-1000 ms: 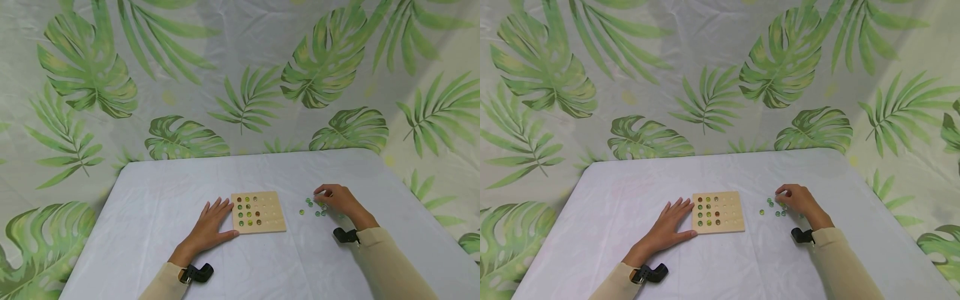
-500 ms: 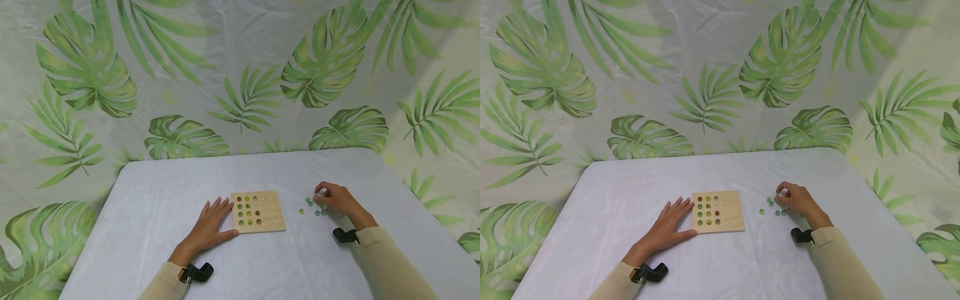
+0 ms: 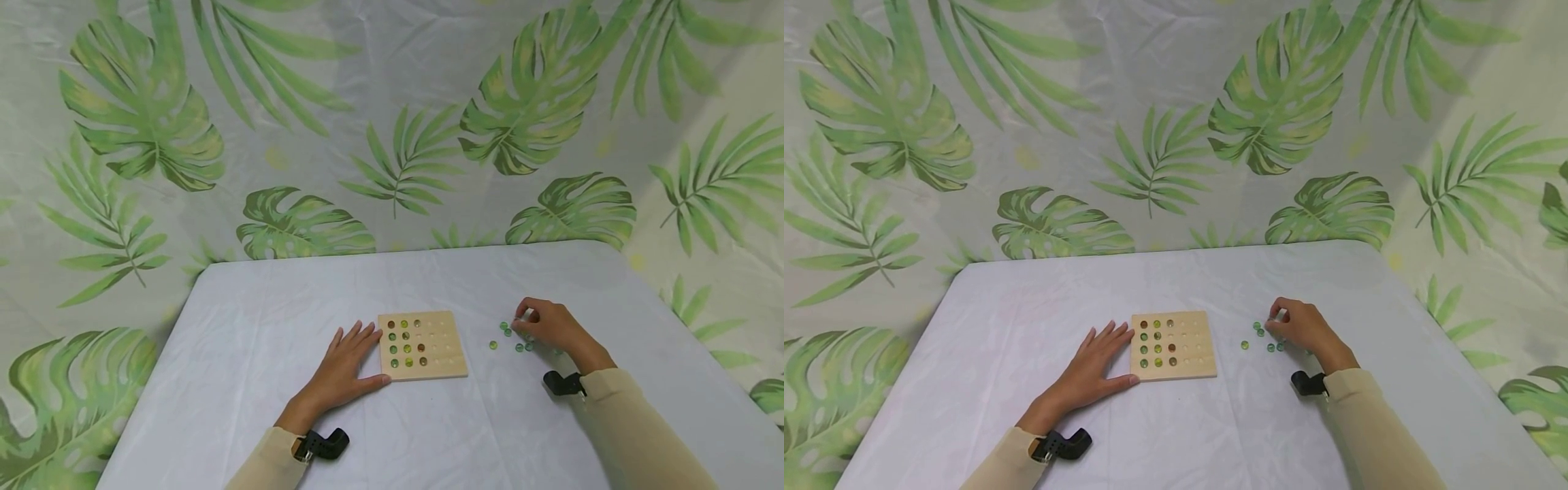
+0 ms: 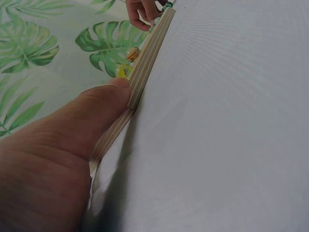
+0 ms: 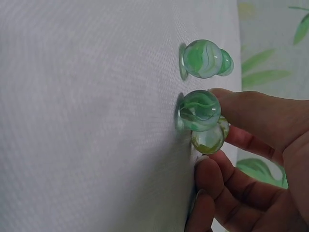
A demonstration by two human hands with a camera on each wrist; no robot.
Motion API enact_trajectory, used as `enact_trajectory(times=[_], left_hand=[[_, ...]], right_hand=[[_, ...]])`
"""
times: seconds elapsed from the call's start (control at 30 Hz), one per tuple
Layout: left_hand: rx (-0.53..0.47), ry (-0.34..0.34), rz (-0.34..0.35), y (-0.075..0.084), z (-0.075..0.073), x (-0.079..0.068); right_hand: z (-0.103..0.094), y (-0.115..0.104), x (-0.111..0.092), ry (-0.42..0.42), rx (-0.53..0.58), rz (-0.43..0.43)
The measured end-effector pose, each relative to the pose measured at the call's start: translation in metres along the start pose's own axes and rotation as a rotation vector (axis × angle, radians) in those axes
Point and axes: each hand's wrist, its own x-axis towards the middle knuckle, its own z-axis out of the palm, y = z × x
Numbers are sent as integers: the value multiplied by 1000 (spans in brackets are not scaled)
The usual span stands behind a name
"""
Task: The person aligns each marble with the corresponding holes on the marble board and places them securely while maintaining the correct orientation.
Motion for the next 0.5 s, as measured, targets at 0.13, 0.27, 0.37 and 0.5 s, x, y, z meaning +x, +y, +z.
enact_trajectory(times=[0.13,0.27,0.37,0.5], left_hand=[[4,-1,2,0,0,1],[4,0,-1,0,1,1],[6,-2,-3,0,1,1],[8,-3,-5,0,1,1]], right_hand=[[-1,0,-1,-3,0,6],[-2,-1,-1,-8,2,-9],[-2,-1,0,-8,-3,-19],[-2,0,1,-13,-5,-19]])
